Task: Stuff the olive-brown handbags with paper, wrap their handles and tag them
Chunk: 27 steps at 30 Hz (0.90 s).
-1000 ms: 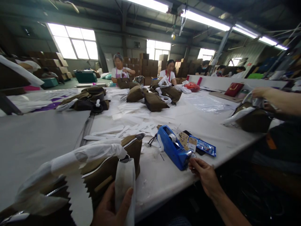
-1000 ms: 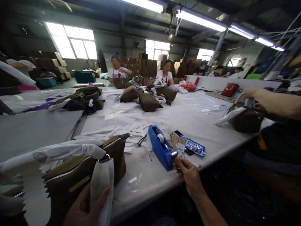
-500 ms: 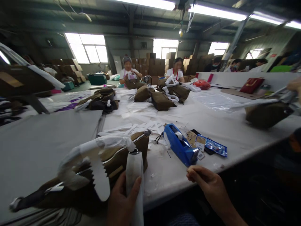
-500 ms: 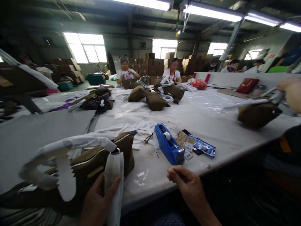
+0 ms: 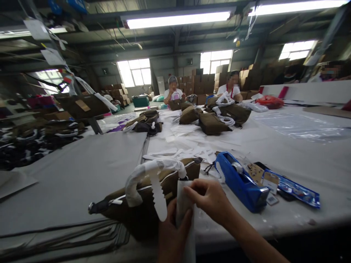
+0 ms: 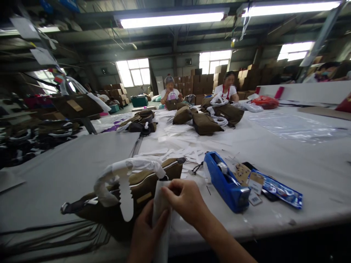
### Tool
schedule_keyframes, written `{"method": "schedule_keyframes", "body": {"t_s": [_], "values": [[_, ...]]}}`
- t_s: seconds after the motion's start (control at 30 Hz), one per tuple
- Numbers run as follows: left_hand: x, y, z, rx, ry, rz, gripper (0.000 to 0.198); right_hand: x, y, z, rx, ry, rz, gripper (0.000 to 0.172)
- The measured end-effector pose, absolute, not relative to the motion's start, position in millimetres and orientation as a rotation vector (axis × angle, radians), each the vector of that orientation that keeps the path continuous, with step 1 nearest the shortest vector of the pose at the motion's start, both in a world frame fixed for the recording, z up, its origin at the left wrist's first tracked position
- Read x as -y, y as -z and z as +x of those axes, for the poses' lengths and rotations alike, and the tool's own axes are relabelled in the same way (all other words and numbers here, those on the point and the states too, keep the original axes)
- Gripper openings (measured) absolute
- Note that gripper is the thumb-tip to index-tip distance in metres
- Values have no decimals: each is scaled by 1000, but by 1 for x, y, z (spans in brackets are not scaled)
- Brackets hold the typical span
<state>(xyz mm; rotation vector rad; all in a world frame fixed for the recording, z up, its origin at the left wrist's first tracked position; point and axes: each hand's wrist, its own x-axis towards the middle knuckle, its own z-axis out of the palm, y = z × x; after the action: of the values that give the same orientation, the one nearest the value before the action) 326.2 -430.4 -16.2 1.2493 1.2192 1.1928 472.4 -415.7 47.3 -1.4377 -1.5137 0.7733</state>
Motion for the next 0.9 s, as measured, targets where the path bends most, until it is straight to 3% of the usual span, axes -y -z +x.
{"method": "schedule_keyframes", "body": {"t_s": [0.37,0.47,0.6,0.77,0.9], "values": [[427,23,318,-1145,-1146,1248,53,416,-58,488,1733,-430,-1783,38],[427,23,314,-1092,-1109,1223,57,413,-41,492,1564,-828,-1748,53],[426,22,312,-1035,-1073,1187,62,412,0,487,1144,-1452,-1353,68],[426,16,313,-989,-1004,1081,68,421,27,473,1075,-1446,-1278,69],[429,5,316,-987,-1010,988,65,438,14,476,1065,-1201,-1245,57]]}}
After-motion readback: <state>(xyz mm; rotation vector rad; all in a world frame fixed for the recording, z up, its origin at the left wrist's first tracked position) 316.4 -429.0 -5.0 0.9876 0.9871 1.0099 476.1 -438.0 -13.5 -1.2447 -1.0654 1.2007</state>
